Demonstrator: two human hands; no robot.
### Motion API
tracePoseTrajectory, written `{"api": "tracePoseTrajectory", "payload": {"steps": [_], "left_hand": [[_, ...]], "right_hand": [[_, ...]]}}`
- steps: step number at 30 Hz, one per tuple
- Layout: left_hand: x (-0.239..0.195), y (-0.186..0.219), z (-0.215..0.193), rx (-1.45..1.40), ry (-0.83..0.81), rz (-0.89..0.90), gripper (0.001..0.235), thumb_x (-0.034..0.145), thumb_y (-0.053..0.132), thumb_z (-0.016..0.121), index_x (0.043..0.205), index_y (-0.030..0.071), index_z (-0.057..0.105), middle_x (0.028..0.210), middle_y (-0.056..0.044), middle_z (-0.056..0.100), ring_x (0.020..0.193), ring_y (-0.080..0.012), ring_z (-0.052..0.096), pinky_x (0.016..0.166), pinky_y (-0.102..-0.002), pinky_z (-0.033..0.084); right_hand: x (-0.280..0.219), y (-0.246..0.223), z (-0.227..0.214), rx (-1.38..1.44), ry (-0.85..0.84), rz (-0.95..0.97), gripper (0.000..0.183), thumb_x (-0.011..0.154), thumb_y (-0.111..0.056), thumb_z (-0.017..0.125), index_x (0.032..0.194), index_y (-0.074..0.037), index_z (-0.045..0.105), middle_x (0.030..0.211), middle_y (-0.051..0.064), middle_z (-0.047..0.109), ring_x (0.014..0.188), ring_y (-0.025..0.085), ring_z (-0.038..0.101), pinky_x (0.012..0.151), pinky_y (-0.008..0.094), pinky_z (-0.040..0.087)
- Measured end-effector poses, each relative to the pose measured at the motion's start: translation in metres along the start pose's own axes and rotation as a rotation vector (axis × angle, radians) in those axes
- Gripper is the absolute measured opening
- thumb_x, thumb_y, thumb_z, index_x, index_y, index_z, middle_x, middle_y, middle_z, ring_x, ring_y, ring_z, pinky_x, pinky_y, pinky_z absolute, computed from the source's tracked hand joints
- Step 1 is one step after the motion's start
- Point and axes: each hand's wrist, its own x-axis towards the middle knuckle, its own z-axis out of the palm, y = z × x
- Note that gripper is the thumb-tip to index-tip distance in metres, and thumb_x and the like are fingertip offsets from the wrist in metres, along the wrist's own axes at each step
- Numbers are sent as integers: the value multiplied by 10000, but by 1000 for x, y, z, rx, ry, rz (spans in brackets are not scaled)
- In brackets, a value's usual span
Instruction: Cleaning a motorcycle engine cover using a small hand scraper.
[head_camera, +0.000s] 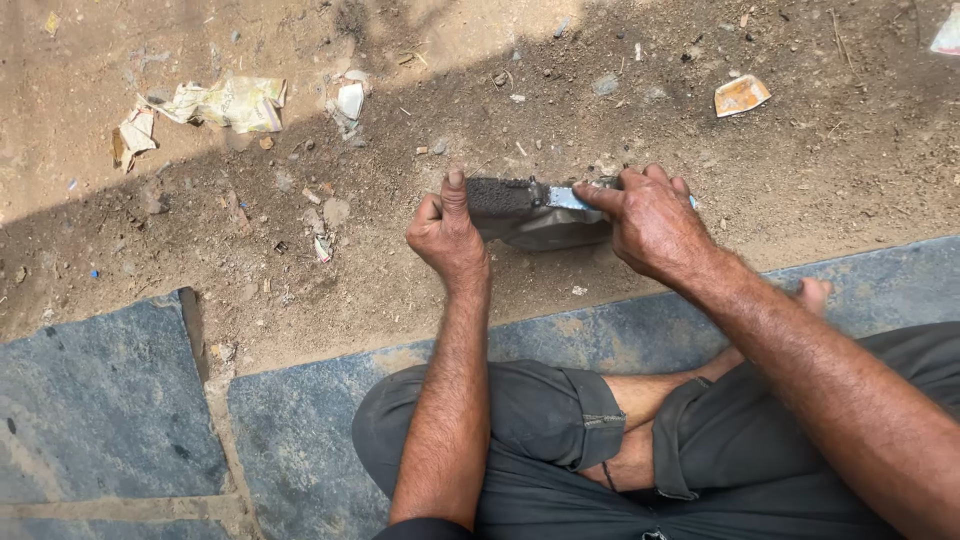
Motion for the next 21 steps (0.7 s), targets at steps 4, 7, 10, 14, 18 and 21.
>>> {"api": "tracePoseTrajectory", "payload": {"steps": [4, 7, 10, 14, 18, 21], "left_hand": [[-1, 4, -2, -2, -17, 8, 605, 934, 479, 756, 556, 177, 392, 504, 87, 331, 475, -43, 322, 410, -273, 264], [-2, 10, -3, -32, -48, 0, 603, 951, 444, 769, 569, 176, 388, 528, 87, 323, 508, -36, 319, 443, -264, 262], [-5, 14, -3, -29, -69, 10, 592, 949, 416, 777, 571, 176, 389, 530, 86, 331, 515, -34, 327, 453, -258, 271], [-3, 14, -2, -118, -56, -4, 575, 941, 405, 783, 568, 174, 411, 526, 80, 388, 511, -42, 380, 448, -259, 320], [-2, 11, -4, -122, -54, -16, 593, 930, 447, 788, 565, 183, 402, 525, 83, 374, 513, -42, 371, 459, -261, 321], [10, -5, -9, -30, 11, -81, 591, 904, 521, 769, 553, 194, 426, 501, 83, 404, 496, -51, 420, 457, -273, 371]], "right_hand": [[3, 5, -1, 2, 38, -34, 494, 977, -74, 534, 1399, -298, 661, 972, 142, 591, 993, 305, 547, 902, 513, 427], [9, 13, -7, -63, 79, -141, 555, 917, -32, 576, 1391, -303, 674, 1000, 120, 597, 984, 280, 553, 908, 505, 429], [12, 18, -9, -52, 101, -202, 503, 936, -69, 597, 1365, -317, 689, 1007, 104, 601, 994, 268, 548, 910, 483, 428], [16, 19, 0, 229, -86, -1, 419, 1015, -185, 582, 1404, -324, 654, 962, 104, 595, 967, 230, 546, 951, 431, 486], [18, 23, -2, 809, 5, 87, 449, 984, -186, 595, 1425, -271, 606, 1109, -78, 617, 1080, 115, 584, 994, 375, 508], [15, 27, -12, 605, 27, 126, 466, 980, -194, 579, 1434, -295, 595, 1037, -43, 584, 975, 156, 588, 928, 391, 515]]}}
